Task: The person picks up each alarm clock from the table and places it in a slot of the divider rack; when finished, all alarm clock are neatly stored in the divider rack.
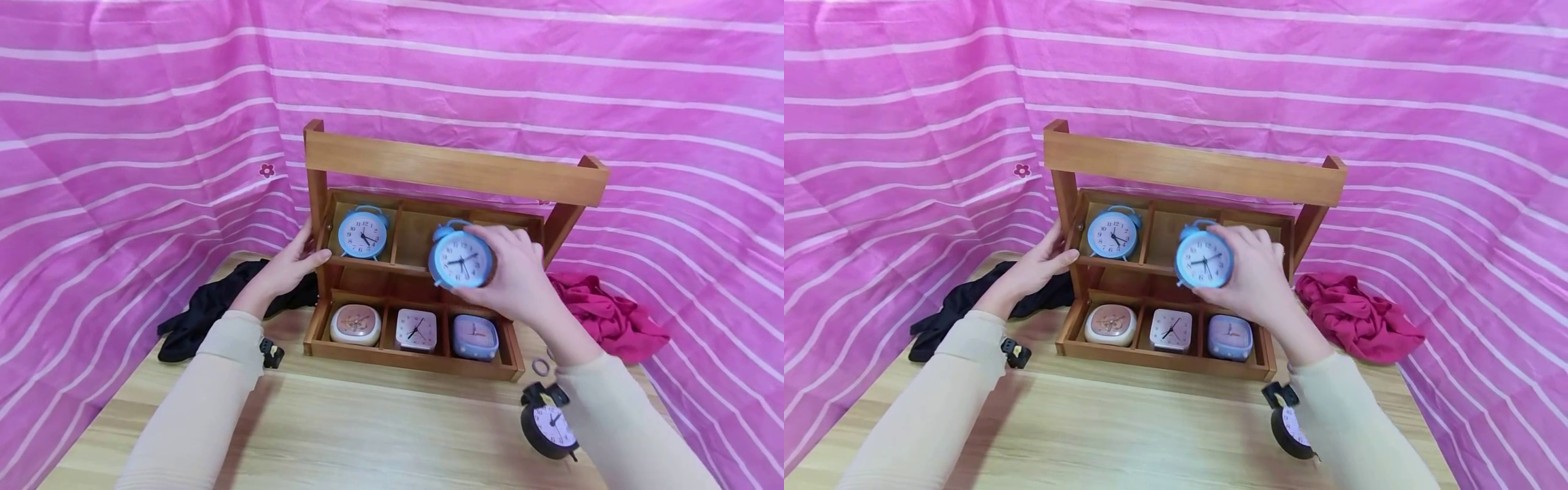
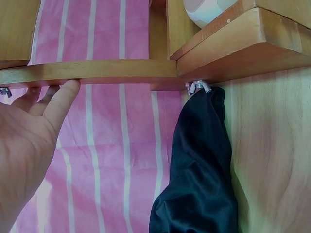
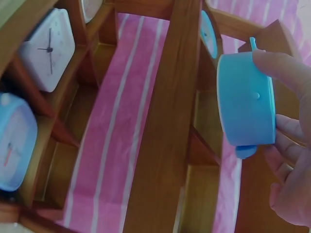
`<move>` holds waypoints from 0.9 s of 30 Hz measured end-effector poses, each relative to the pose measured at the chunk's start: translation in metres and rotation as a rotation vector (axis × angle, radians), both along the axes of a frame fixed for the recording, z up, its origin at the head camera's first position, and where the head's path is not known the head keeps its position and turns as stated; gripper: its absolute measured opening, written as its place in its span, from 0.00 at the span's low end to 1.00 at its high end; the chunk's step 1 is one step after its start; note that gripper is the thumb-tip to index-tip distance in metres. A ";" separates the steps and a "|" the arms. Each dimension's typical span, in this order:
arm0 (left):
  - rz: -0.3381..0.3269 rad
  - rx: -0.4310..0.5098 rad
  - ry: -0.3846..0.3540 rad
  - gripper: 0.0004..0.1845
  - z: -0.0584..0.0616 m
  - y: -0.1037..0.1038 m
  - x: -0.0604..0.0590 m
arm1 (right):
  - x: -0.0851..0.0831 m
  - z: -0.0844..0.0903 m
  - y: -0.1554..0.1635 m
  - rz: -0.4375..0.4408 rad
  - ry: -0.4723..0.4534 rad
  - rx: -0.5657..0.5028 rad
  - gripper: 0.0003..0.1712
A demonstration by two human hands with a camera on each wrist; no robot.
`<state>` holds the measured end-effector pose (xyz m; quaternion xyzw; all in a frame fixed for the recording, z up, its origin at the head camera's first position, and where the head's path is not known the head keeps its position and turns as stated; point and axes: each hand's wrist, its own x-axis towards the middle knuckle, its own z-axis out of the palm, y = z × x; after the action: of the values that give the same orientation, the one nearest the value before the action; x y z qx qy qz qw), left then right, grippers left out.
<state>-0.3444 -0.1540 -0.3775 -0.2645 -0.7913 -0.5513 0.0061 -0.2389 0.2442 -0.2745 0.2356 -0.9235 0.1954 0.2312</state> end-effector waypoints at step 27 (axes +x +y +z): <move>0.013 -0.005 -0.007 0.46 -0.003 -0.002 -0.001 | -0.057 -0.004 -0.039 -0.048 -0.130 0.013 0.53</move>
<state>-0.3451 -0.1558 -0.3801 -0.2576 -0.7944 -0.5500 0.0063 -0.2964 0.2054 -0.2788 0.2016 -0.9432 0.1987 0.1741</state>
